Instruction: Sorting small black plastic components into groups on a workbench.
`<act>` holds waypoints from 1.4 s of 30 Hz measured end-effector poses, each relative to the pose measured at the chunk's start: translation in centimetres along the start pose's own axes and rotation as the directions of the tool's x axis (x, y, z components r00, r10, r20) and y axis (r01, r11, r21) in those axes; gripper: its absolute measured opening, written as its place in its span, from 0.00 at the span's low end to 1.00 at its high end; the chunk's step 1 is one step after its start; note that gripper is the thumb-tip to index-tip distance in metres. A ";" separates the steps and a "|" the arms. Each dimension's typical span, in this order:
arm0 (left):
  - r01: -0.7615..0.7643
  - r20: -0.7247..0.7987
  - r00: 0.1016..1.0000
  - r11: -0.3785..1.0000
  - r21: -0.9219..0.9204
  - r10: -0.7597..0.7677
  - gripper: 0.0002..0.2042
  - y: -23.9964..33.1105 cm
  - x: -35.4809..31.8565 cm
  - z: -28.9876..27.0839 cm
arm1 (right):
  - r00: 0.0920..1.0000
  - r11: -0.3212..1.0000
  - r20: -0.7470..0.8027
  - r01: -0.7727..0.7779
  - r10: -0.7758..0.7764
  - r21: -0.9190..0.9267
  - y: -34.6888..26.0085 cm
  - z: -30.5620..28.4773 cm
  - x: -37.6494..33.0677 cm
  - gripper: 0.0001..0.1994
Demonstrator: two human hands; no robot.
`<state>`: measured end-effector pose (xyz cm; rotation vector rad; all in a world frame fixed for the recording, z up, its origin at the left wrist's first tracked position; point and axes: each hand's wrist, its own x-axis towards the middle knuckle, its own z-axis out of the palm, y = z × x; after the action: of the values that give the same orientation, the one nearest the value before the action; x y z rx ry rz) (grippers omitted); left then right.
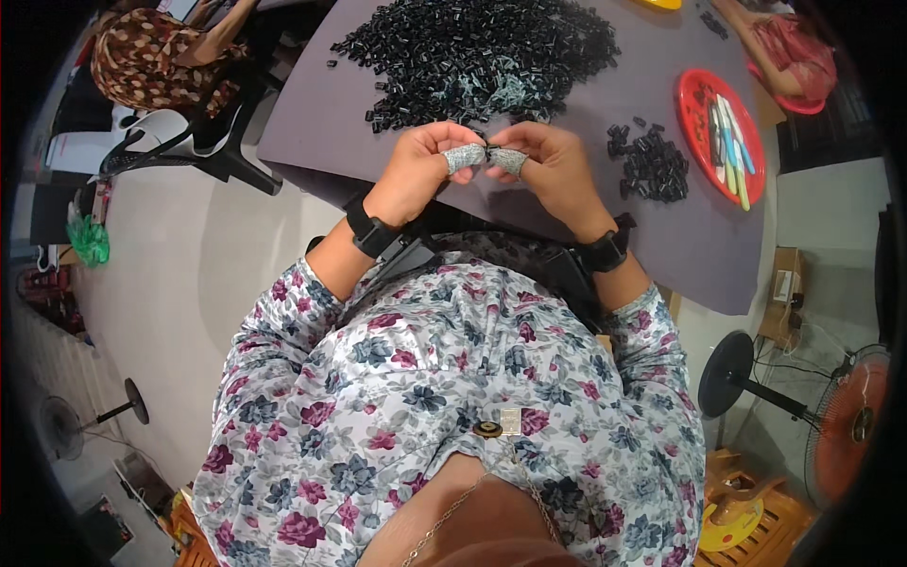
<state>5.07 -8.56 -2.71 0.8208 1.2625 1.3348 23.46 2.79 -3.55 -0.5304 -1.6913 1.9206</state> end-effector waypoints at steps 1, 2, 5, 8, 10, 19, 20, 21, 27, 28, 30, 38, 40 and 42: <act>-0.011 0.009 1.000 1.000 0.020 0.010 0.06 -0.1 0.0 -0.1 | 1.000 1.000 0.003 -0.004 0.004 -0.013 -0.3 -0.1 -0.1 0.09; -0.017 0.033 0.999 0.999 0.035 0.016 0.06 -0.1 0.1 -0.2 | 1.000 1.000 0.007 -0.007 0.008 -0.027 -0.7 -0.3 -0.2 0.09; -0.042 0.091 0.995 0.996 0.075 0.035 0.07 0.0 0.2 -0.5 | 0.998 0.998 0.048 -0.026 0.029 -0.054 -1.1 -0.6 -0.4 0.10; -0.058 0.116 0.992 0.992 0.108 0.045 0.08 0.0 0.3 -0.6 | 0.995 0.996 0.092 -0.028 0.036 -0.082 -1.0 -0.9 -0.3 0.11; -0.048 0.115 0.993 0.991 0.122 0.034 0.09 0.2 0.2 -0.5 | 0.991 0.994 0.123 -0.032 0.045 -0.108 -1.0 -1.1 -0.2 0.11; -0.081 0.273 0.961 0.984 0.157 0.036 0.15 0.5 0.6 -1.1 | 0.984 0.994 0.150 -0.091 0.098 -0.056 -0.6 -1.3 -0.6 0.10; -0.078 0.300 0.954 0.983 0.166 0.025 0.16 0.6 0.6 -1.1 | 0.983 0.994 0.158 -0.089 0.098 -0.061 -0.5 -1.4 -0.6 0.10; -0.076 0.326 0.945 0.982 0.175 0.015 0.17 0.8 0.6 -1.1 | 0.981 0.994 0.166 -0.088 0.098 -0.066 -0.4 -1.4 -0.6 0.10; -0.062 0.405 0.914 0.980 0.189 -0.021 0.20 1.6 0.5 -1.1 | 0.956 0.983 0.241 -0.142 0.167 -0.117 -1.8 -1.7 -0.9 0.10; -0.054 0.420 0.907 0.979 0.197 -0.034 0.21 1.7 0.5 -1.1 | 0.956 0.985 0.244 -0.144 0.163 -0.094 -1.8 -1.6 -0.9 0.09; -0.050 0.425 0.905 0.983 0.174 -0.029 0.21 1.4 0.6 -1.0 | 0.956 0.988 0.250 -0.147 0.155 -0.049 -1.7 -1.2 -1.2 0.07; 0.016 0.316 0.948 0.999 0.040 -0.028 0.17 0.8 1.0 -1.4 | 0.997 0.979 0.037 0.071 -0.065 -0.190 -1.2 0.0 -1.8 0.10; -0.036 0.369 0.929 0.997 0.071 0.007 0.16 0.9 1.1 -1.7 | 0.996 0.980 0.080 0.048 -0.033 -0.195 -1.3 -0.3 -1.7 0.10; -0.043 0.388 0.922 0.992 0.118 -0.006 0.16 1.2 0.6 -1.2 | 0.983 0.986 0.157 -0.075 0.099 -0.148 -2.0 -1.0 -1.6 0.09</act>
<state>3.55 -8.05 -1.87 1.1262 1.0288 1.0474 25.57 2.73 -1.75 -0.5191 -1.9502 1.9620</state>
